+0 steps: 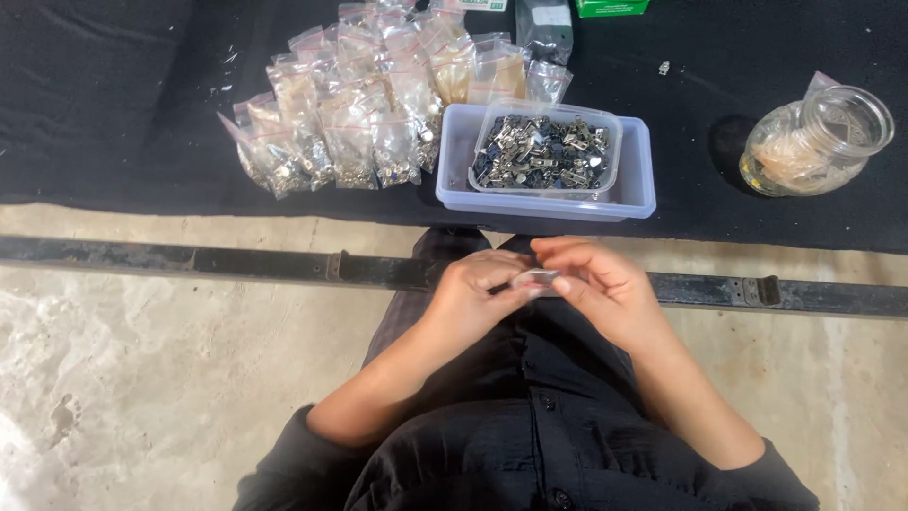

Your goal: The person sorts small metal hardware pieces from a plastic bin into individual zip-top bags. They repeatedly pick up items, place them into bags, and seal the bags. Later, they transfer a larger batch of metal clips from a separate container into the bin and continue bagging them one by one.

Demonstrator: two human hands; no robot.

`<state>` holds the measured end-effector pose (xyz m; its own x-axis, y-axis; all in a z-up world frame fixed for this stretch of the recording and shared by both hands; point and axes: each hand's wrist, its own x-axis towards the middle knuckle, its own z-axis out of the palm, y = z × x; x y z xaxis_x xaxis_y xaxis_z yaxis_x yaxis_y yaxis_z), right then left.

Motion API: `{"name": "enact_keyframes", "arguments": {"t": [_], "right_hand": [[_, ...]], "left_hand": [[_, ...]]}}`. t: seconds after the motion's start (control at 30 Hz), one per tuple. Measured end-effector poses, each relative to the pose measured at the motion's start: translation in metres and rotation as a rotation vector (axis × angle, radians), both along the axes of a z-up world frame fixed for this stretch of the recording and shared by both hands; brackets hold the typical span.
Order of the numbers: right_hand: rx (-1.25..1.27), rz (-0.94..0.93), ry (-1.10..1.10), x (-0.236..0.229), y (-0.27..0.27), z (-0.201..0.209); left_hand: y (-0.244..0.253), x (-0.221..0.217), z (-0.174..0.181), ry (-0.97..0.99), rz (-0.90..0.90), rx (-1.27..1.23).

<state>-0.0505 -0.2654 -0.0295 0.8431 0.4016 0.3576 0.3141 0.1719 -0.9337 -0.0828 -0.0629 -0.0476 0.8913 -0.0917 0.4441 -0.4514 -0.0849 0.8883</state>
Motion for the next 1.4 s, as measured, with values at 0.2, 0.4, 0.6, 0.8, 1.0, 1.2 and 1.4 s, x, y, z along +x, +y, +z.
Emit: {"name": "enact_keyframes", "arguments": {"t": [0.2, 0.4, 0.6, 0.8, 1.0, 1.2, 1.4], "right_hand": [[-0.705, -0.402, -0.702, 0.065, -0.063, 0.015], [-1.423, -0.271, -0.869, 0.12, -0.072, -0.005], [-1.704, 0.112, -0.369, 0.137, -0.041, 0.021], [-1.803, 0.172, -0.357, 0.145, -0.041, 0.01], [-1.819, 0.153, -0.314, 0.142, -0.036, 0.014], [-1.752, 0.234, -0.324, 0.146, -0.022, 0.026], [-1.75, 0.286, -0.293, 0.149, -0.023, 0.027]], "left_hand": [[0.038, 0.018, 0.009, -0.016, 0.057, -0.004], [0.069, 0.043, -0.079, 0.236, 0.031, -0.079], [0.072, 0.04, -0.078, 0.266, -0.03, -0.187], [0.066, 0.029, -0.039, 0.262, -0.035, -0.193], [0.065, 0.031, -0.037, 0.217, -0.057, -0.171], [0.063, 0.031, -0.037, 0.181, -0.04, -0.178], [0.065, 0.031, -0.044, 0.158, -0.041, -0.161]]}}
